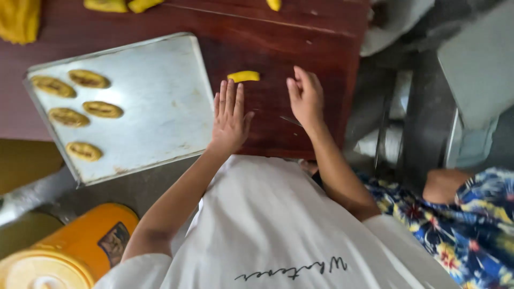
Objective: Shaping pieces of yellow dough into spiral shapes and arranging them on a metal baking tray.
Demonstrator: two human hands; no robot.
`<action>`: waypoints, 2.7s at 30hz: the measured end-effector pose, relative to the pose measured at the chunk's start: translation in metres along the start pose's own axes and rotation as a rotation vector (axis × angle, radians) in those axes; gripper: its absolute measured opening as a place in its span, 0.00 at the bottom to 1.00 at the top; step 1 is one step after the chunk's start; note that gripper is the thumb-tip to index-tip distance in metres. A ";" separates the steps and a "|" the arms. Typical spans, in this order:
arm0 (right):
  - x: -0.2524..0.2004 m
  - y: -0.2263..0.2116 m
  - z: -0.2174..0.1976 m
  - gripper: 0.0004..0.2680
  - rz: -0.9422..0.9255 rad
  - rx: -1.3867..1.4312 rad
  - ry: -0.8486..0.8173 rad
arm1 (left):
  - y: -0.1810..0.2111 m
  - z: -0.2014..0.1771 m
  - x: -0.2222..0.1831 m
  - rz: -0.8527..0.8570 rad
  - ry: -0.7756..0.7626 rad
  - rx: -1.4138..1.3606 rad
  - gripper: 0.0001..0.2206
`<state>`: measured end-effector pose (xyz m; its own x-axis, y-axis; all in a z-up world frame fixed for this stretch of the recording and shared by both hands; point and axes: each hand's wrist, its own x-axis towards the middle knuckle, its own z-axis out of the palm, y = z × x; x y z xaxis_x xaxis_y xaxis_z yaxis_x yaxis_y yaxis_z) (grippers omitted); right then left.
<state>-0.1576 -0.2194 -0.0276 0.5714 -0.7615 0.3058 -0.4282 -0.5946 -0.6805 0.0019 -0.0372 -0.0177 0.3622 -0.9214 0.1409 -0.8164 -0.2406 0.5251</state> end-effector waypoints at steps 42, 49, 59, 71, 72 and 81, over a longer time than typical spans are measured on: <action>-0.134 0.033 -0.014 0.05 0.233 -0.180 -0.291 | 0.011 0.047 -0.035 0.018 0.160 -0.299 0.12; -0.126 0.024 -0.016 0.04 0.290 -0.156 -0.336 | 0.021 0.049 -0.032 0.036 0.194 -0.312 0.13; -0.143 0.029 -0.003 0.08 0.030 -0.190 -0.199 | 0.004 0.032 -0.005 0.037 0.115 -0.345 0.12; -0.073 -0.049 0.014 0.12 -0.205 -0.229 -0.290 | -0.052 0.045 0.039 -0.317 0.097 -0.632 0.09; -0.069 -0.050 0.019 0.14 -0.263 -0.255 -0.295 | -0.055 0.049 0.040 -0.304 0.097 -0.624 0.07; -0.062 -0.044 0.041 0.14 -0.370 -0.381 -0.345 | -0.051 0.038 0.046 -0.426 -0.005 -0.656 0.07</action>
<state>-0.1454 -0.1356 -0.0437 0.8952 -0.3983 0.1998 -0.3415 -0.9013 -0.2665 0.0426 -0.0789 -0.0701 0.5815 -0.7917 -0.1875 -0.1739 -0.3461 0.9220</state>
